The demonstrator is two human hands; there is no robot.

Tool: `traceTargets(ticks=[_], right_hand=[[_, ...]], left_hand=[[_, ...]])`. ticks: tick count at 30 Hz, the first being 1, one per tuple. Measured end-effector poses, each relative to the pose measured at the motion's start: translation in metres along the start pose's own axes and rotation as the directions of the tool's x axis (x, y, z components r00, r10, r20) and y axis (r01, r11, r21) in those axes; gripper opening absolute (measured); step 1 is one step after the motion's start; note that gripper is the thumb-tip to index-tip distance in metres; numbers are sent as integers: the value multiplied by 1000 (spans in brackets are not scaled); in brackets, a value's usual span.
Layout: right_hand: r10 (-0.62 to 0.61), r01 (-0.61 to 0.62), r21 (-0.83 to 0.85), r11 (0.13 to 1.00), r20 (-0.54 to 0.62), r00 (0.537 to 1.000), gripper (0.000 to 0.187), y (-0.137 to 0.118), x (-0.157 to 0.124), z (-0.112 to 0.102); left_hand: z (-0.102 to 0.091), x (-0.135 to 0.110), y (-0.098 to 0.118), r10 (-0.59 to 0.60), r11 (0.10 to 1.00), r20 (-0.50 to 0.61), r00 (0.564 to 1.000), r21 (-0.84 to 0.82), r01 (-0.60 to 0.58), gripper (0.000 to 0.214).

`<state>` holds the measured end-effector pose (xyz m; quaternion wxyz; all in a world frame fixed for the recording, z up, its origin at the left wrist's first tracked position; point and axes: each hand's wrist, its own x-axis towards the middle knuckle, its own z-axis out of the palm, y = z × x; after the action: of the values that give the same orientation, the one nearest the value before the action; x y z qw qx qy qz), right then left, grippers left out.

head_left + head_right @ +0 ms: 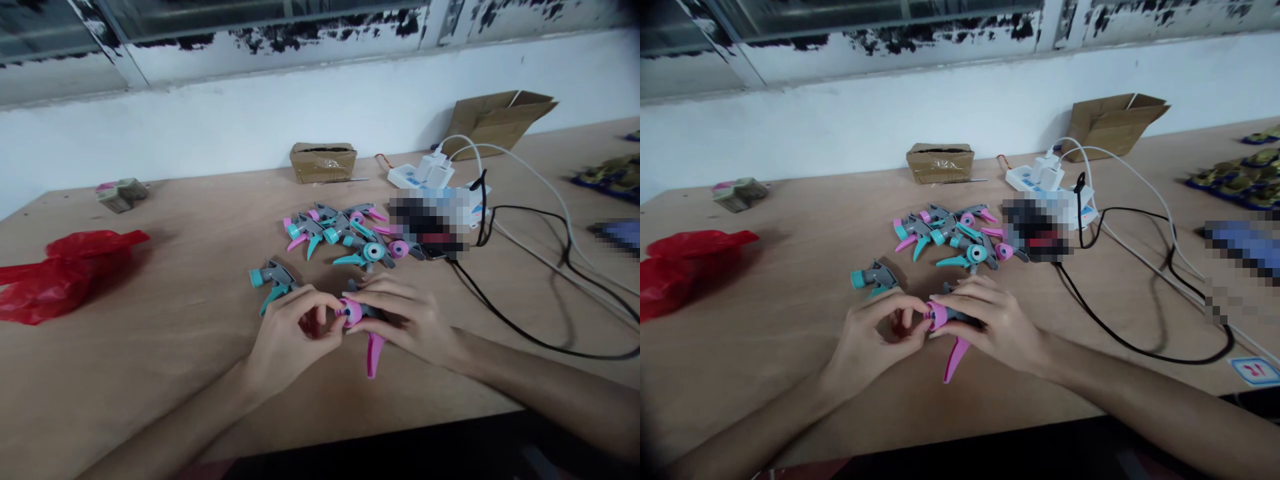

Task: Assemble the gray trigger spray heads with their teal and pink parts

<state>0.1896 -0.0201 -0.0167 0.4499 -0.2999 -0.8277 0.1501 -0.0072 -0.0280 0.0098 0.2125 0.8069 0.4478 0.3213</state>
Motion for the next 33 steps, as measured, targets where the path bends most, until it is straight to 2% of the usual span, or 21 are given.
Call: traceTargets(ticks=[6, 10, 12, 15, 17, 19, 22, 24, 27, 31, 33], right_hand=[[-8, 9, -38, 999, 9, 1000, 37, -3, -4, 3], [9, -7, -47, 999, 32, 999, 33, -3, -5, 6], [29, -28, -48, 998, 27, 999, 30, -2, -3, 6], [49, -49, -75, 996, 2, 999, 29, -2, 1, 3], [31, -31, -108, 994, 5, 999, 30, -1, 3, 1], [-5, 8, -135, 991, 23, 1000, 27, 1, 4, 1], [-15, 21, -131, 991, 42, 999, 27, 1, 4, -1], [43, -38, -95, 995, 51, 998, 36, 0, 4, -3], [151, -148, -47, 988, 64, 986, 51, -3, 5, -9], [226, -224, -33, 974, 81, 971, 41, -2, 4, -13], [227, -226, -19, 974, 93, 969, 34, 0, 3, -12]], left_hand=[[1, -3, 0, 30, 998, 38, 999, 46, -32, 7], [-3, -2, 0, 124, 990, 145, 982, 54, -133, 11], [-6, 1, -1, 133, 989, 179, 975, 42, -143, 13], [-8, 4, -3, 59, 998, 102, 993, 7, -60, 13], [-6, 5, -2, -31, 996, 56, 998, -80, 35, 17], [-3, 5, 1, -110, 978, 104, 989, -167, 126, 27], [0, 5, 6, -169, 965, 176, 970, -171, 199, 22], [-3, 5, 7, -193, 969, 132, 972, -128, 210, 19], [-19, 8, 0, -246, 967, -6, 969, -71, 245, 21], [-47, 13, -27, -366, 930, -164, 916, -31, 366, 30], [-58, 14, -43, -380, 919, -167, 910, 44, 392, 34]])
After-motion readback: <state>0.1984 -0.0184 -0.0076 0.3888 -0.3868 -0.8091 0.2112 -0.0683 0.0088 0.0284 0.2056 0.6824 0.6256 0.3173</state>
